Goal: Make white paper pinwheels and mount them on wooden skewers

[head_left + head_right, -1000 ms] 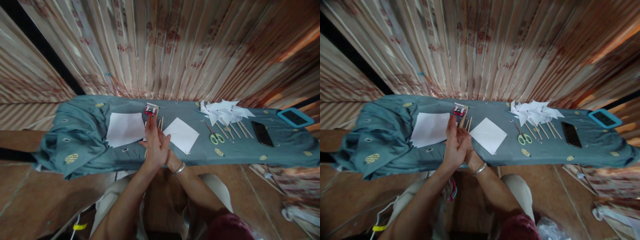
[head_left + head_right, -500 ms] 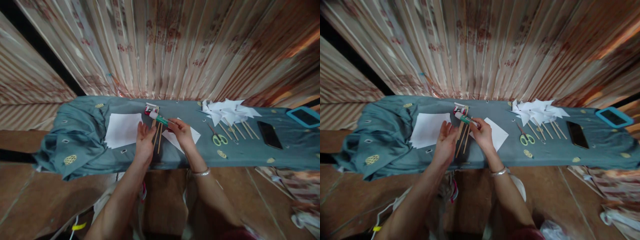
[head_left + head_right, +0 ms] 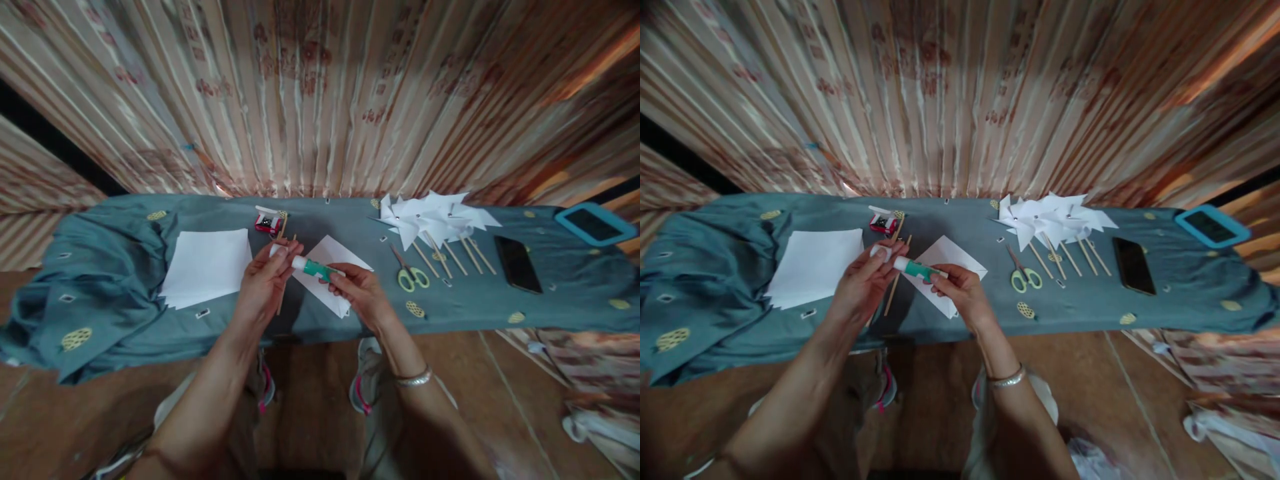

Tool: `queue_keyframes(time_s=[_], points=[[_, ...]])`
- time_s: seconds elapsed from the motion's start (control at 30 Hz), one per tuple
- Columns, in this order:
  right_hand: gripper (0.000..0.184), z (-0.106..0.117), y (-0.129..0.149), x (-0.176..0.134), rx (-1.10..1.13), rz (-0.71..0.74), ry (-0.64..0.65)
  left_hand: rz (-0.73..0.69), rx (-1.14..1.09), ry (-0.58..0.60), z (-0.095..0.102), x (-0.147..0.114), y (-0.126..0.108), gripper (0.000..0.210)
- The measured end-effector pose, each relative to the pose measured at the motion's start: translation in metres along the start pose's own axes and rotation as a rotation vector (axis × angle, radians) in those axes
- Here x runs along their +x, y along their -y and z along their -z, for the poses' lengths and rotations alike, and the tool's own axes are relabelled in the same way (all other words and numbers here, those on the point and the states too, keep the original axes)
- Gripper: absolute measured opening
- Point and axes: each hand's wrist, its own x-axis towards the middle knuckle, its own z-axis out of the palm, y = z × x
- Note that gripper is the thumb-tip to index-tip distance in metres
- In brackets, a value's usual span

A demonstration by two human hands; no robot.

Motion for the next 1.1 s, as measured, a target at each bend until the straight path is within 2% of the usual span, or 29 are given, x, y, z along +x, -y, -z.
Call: queue_keyframes(time_s=[0.1, 0.2, 0.27, 0.37, 0.47, 0.57, 1.1], points=[[0.037, 0.014, 0.004, -0.003, 0.047, 0.003, 0.003, -0.024, -0.026, -0.054, 0.001, 0.007, -0.002, 0.024], [0.034, 0.022, 0.006, -0.005, 0.134, -0.005, 0.022, 0.011, -0.023, -0.057, -0.006, 0.006, 0.008, 0.029], [0.035, 0.023, 0.006, -0.005, 0.180, -0.008, 0.027, 0.080, -0.001, 0.016, -0.016, 0.001, 0.018, 0.031], [0.036, 0.022, 0.002, -0.005, 0.194, -0.018, 0.034, 0.110, 0.031, 0.106, -0.030, -0.009, 0.029, 0.030], [0.034, 0.020, -0.003, -0.006, 0.157, -0.044, 0.065, 0.098, 0.072, 0.030, -0.036, -0.013, 0.031, 0.031], [0.032, 0.020, -0.008, -0.006, 0.111, -0.090, 0.103, 0.084, 0.104, 0.000, -0.034, -0.011, 0.029, 0.029], [0.026, 0.013, -0.008, 0.004, 0.116, -0.179, 0.194, 0.144, 0.087, 0.143, -0.023, 0.003, 0.019, 0.030]])
